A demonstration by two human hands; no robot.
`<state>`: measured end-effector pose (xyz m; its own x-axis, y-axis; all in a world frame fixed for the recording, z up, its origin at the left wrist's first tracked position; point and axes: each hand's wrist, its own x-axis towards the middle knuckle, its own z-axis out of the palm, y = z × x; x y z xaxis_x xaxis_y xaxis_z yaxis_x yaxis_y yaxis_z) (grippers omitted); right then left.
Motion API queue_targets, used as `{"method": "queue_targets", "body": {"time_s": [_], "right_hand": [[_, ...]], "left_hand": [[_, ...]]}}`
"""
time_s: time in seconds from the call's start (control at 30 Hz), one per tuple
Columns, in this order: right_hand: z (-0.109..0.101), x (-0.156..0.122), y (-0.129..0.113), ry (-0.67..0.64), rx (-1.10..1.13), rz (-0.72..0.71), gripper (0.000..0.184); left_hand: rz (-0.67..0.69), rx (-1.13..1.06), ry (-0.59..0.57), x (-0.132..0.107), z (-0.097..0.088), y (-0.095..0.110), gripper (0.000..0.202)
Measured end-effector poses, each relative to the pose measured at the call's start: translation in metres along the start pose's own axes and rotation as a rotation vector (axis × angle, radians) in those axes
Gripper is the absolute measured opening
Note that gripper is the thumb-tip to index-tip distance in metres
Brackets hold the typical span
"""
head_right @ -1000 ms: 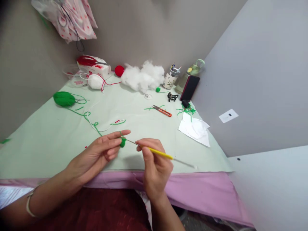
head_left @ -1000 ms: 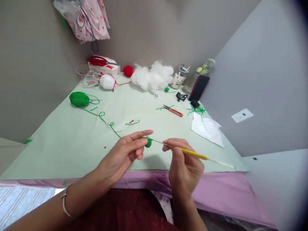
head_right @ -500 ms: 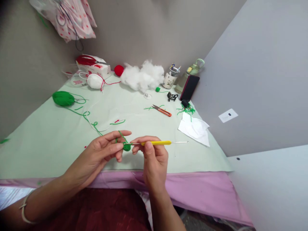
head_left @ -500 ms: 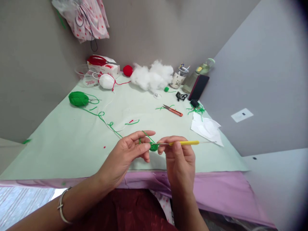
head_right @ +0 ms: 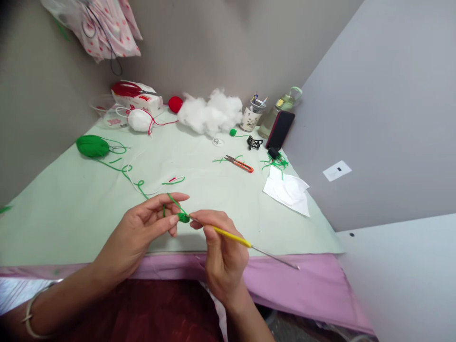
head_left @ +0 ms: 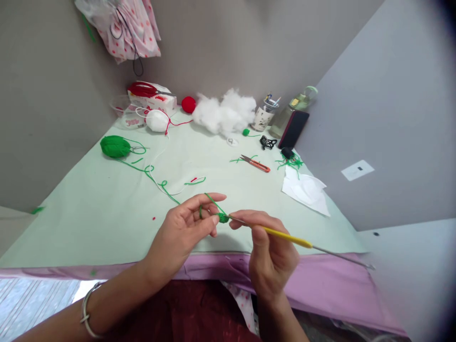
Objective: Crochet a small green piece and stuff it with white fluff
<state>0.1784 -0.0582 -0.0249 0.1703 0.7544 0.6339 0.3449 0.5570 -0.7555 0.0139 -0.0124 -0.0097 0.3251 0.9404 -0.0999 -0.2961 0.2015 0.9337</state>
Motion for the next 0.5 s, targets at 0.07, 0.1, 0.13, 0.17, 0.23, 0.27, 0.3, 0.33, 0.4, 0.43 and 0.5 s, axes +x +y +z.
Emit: {"method": "queue_targets", "body": {"time_s": [0.07,0.1,0.13,0.17,0.23,0.27,0.3,0.33,0.4,0.43,0.5], "right_hand": [[-0.001,-0.001,0.001,-0.016,0.001,-0.049,0.030],[-0.001,-0.002,0.002,-0.022,0.000,-0.068,0.030],[-0.002,-0.002,0.003,-0.026,-0.005,-0.083,0.031],[-0.002,-0.002,0.003,-0.030,-0.013,-0.094,0.031],[-0.002,-0.002,0.004,-0.045,-0.040,-0.111,0.032],[-0.002,-0.002,0.005,-0.056,-0.061,-0.128,0.033],[-0.002,-0.003,0.006,-0.072,-0.088,-0.152,0.033],[-0.001,-0.003,0.007,-0.088,-0.124,-0.178,0.034],[0.000,-0.006,0.011,-0.122,-0.220,-0.235,0.036],[0.000,-0.007,0.013,-0.131,-0.278,-0.264,0.038],[0.001,-0.011,0.018,-0.128,-0.397,-0.336,0.041]], "left_hand": [[-0.001,0.011,-0.001,-0.001,0.000,0.002,0.027],[-0.003,0.015,-0.006,-0.001,0.001,0.002,0.029],[-0.006,0.019,-0.010,-0.001,0.001,0.002,0.031],[-0.008,0.025,-0.010,0.000,0.001,0.002,0.033],[-0.009,0.043,0.003,0.000,0.002,0.001,0.036],[-0.001,0.057,0.017,0.000,0.002,-0.001,0.035],[0.009,0.072,0.030,0.000,0.003,-0.002,0.034],[0.023,0.085,0.045,0.000,0.004,-0.003,0.033],[0.033,0.080,0.067,-0.001,0.006,-0.005,0.034],[0.019,0.052,0.068,-0.001,0.007,-0.006,0.038],[-0.062,-0.060,0.039,0.000,0.007,-0.006,0.047]]}}
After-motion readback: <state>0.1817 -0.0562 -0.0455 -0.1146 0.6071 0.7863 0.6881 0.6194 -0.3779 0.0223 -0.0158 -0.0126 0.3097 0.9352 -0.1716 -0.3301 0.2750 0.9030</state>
